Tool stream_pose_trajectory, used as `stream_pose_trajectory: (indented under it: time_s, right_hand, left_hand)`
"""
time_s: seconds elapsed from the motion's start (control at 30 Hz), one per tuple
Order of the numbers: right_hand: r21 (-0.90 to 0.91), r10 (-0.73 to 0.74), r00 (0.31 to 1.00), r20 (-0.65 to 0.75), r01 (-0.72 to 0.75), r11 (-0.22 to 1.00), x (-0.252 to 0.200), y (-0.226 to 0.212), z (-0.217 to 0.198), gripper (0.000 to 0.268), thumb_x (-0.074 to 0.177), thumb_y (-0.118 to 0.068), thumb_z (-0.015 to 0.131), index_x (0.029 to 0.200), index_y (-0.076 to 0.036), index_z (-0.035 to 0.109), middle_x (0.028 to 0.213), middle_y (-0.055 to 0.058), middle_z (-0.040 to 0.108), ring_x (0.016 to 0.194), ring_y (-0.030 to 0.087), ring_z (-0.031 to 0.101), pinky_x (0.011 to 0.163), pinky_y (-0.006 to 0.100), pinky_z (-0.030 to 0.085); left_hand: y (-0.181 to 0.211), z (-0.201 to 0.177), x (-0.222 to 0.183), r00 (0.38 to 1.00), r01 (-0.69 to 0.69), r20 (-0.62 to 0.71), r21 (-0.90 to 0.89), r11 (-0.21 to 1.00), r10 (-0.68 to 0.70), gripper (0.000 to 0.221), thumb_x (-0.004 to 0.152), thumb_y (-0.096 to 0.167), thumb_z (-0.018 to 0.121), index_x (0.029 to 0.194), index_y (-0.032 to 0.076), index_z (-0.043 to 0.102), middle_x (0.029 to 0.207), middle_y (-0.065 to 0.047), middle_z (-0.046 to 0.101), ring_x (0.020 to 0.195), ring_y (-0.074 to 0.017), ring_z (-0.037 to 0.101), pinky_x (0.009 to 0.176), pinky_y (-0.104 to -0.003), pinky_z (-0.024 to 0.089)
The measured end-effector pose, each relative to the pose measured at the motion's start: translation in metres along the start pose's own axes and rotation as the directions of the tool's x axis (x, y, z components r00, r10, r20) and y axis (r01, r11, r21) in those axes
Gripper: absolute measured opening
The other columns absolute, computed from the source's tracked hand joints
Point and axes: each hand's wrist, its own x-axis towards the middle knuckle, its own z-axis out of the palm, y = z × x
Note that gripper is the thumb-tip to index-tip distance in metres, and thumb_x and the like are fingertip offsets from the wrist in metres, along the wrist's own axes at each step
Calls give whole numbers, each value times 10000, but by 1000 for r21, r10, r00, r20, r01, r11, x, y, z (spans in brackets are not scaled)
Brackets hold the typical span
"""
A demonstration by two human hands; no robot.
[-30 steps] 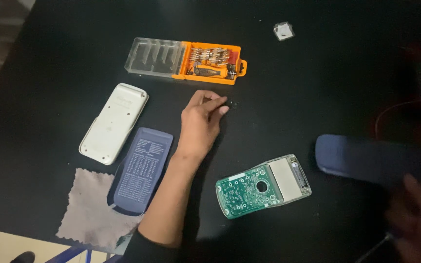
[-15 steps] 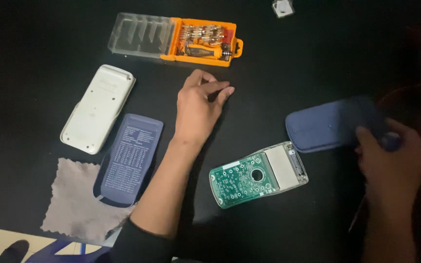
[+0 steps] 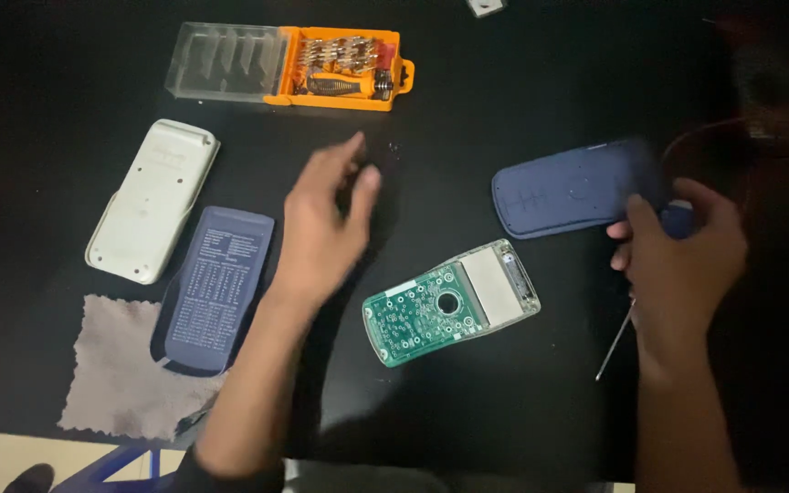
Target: Disassembling a scientific calculator by removing screws with precision screwdrivers and prying open the back cover.
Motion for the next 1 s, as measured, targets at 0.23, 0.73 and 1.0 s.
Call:
stream_pose_trajectory:
  time_s: [0.23, 0.73, 1.0]
  right_hand:
    - [206, -87, 996, 31, 79, 975, 2, 13, -2, 285, 1100, -86, 573, 1376, -123, 515, 755, 16, 618, 485, 91, 533, 392, 215, 399]
    - [261, -183, 983, -17, 181, 948, 12, 45, -3, 241, 1191, -297, 419, 1356, -157, 525, 824, -32, 574, 654, 63, 564, 621, 192, 469]
    - [240, -212, 974, -75, 224, 945, -18, 56, -17, 161, 1125, -134, 685, 1205, -43, 579, 943, 143, 686, 671, 178, 684, 613, 260, 599]
  left_hand:
    - [81, -34, -82, 877, 19, 481, 4, 1000, -19, 881, 909, 329, 784, 1576, 27, 293, 1588, -188, 460, 1467, -370, 432, 1181, -522, 350]
    - [136, 21, -148, 975, 197, 27, 338, 920, -219, 1075, 796, 566, 880, 1494, -67, 363, 1606, -263, 395, 1466, -411, 453, 1161, -487, 408]
    - [140, 30, -128, 994, 78, 47, 306, 949, -97, 701, 959, 293, 739, 1443, -120, 444, 1545, -299, 452, 1459, -490, 422, 1159, -516, 454]
